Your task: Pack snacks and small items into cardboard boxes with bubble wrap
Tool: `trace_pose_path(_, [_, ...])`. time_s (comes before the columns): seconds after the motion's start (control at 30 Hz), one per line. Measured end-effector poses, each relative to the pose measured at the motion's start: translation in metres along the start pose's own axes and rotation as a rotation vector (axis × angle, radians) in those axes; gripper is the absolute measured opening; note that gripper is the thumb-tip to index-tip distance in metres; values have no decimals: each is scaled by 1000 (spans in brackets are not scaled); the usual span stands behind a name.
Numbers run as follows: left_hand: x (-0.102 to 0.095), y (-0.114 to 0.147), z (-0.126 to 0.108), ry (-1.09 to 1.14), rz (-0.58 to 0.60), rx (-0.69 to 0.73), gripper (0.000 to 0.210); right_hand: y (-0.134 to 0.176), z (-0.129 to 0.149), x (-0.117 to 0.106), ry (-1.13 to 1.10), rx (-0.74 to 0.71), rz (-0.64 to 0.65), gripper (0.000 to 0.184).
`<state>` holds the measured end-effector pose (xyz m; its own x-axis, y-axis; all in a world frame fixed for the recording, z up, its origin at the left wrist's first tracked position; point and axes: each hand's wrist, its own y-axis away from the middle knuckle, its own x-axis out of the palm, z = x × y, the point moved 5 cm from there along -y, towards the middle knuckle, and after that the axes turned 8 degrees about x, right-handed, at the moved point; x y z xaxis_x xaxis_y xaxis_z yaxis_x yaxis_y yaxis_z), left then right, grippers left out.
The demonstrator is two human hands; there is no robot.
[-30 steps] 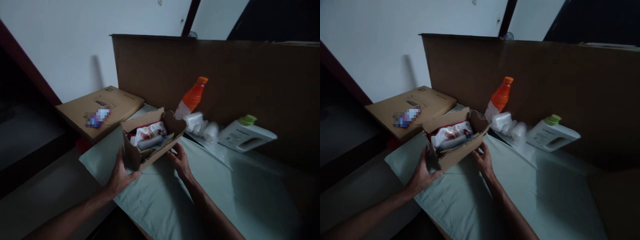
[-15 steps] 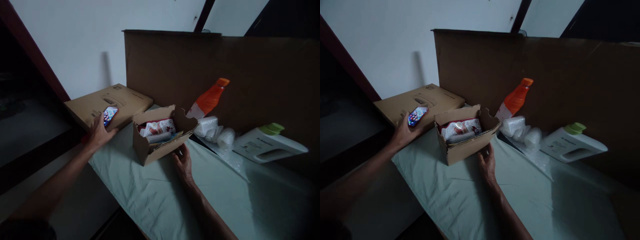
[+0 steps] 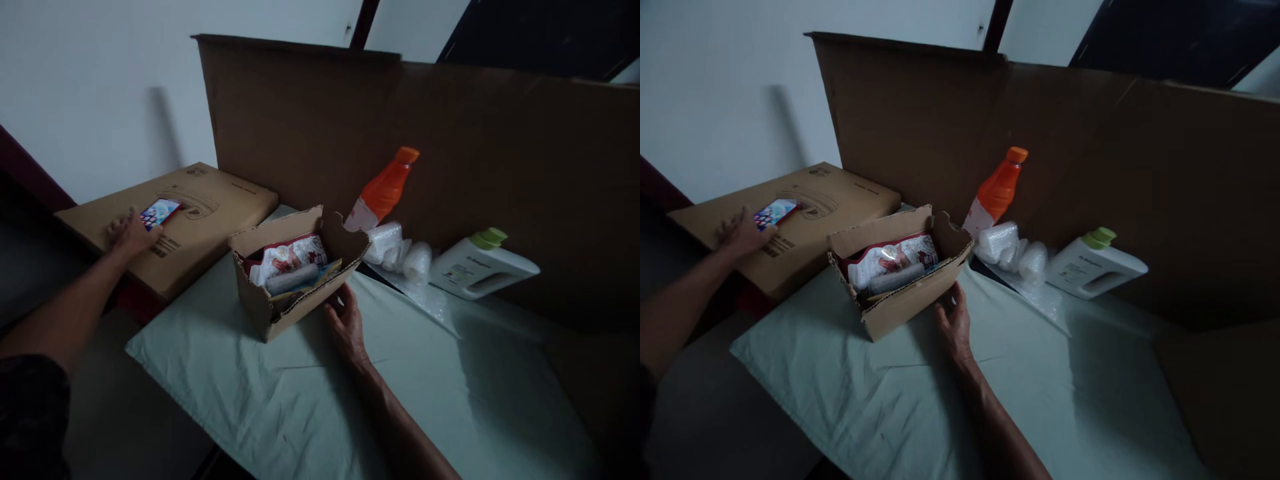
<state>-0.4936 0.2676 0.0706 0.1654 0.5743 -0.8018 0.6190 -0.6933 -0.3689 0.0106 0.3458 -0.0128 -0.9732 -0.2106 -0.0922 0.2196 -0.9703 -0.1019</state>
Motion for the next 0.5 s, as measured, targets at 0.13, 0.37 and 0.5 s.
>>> trace_pose_path(0.13, [-8,-15,-3,-27,7,-62,88,0,0,-1,-13,9,-8,70])
trace_pose_path(0.37, [15,128,-71,296,68,305,122,0,-3,-1,-36,35,17,72])
trace_pose_path(0.5, [46,209,-121,687,236,431,132,-2,0,2,-39,49,23,78])
